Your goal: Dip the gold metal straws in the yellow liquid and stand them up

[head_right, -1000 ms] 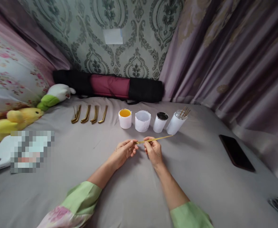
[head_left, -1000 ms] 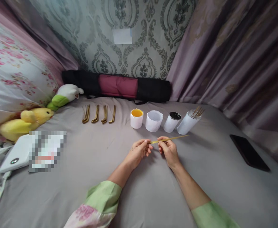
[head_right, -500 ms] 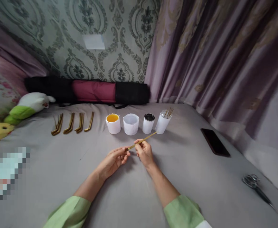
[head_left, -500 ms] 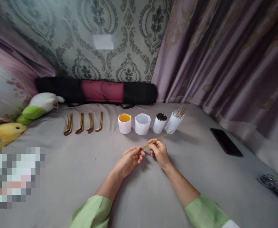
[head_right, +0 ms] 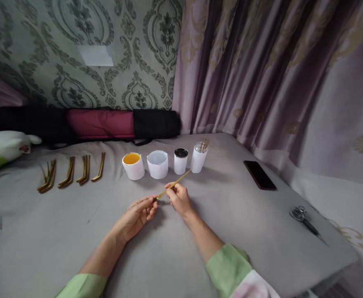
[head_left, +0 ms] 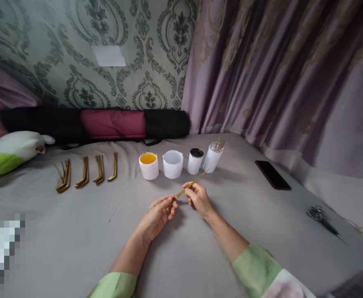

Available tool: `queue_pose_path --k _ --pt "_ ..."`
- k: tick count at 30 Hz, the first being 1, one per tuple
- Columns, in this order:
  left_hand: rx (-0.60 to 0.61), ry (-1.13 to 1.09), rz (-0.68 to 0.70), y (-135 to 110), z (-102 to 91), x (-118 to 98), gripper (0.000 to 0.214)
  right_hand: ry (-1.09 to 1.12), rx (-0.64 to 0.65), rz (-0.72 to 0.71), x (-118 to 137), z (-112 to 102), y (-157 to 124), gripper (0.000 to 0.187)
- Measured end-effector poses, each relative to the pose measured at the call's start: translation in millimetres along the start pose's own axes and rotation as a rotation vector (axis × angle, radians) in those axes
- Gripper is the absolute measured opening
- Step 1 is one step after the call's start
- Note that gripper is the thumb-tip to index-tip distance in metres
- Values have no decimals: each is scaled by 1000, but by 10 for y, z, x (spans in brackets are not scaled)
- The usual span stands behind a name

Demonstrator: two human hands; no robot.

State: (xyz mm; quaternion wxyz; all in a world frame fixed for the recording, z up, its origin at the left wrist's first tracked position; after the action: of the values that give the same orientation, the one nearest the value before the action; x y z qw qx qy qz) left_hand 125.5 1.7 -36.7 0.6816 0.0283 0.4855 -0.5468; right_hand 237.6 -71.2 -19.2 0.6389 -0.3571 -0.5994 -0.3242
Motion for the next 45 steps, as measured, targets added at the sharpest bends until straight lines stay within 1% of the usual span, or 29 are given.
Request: queue_pose_path --k 12,17,26,37,41,45 --pt "-23 -23 -25 -14 -22 -22 17 85 -51 1 -1 -90 71 19" --pt "-24 -22 -23 -13 -33 -28 17 157 -107 28 40 -198 129 19" --pt "0 -22 -8 12 -54 -9 20 231 -202 9 141 -420 204 21" --pt "20 -36 3 11 -47 -18 20 284 -262 -37 206 -584 250 26" --pt "10 -36 -2 4 -41 -25 19 294 -290 -67 217 -653 280 27" --pt "-18 -33 -14 -4 -46 -30 18 294 -316 -67 219 -697 300 26"
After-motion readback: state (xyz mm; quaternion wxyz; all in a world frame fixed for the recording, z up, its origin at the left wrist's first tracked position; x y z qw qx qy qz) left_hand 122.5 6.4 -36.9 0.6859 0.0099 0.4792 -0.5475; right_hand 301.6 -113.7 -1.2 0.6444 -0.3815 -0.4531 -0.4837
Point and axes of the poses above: each hand's wrist, its own y-axis towards the middle knuckle, its own z-axis out of the palm, x = y × z, the point moved 7 cm from there along y, towards the middle knuckle, and after that the axes turned 10 degrees about -x, right-handed, at the moved point
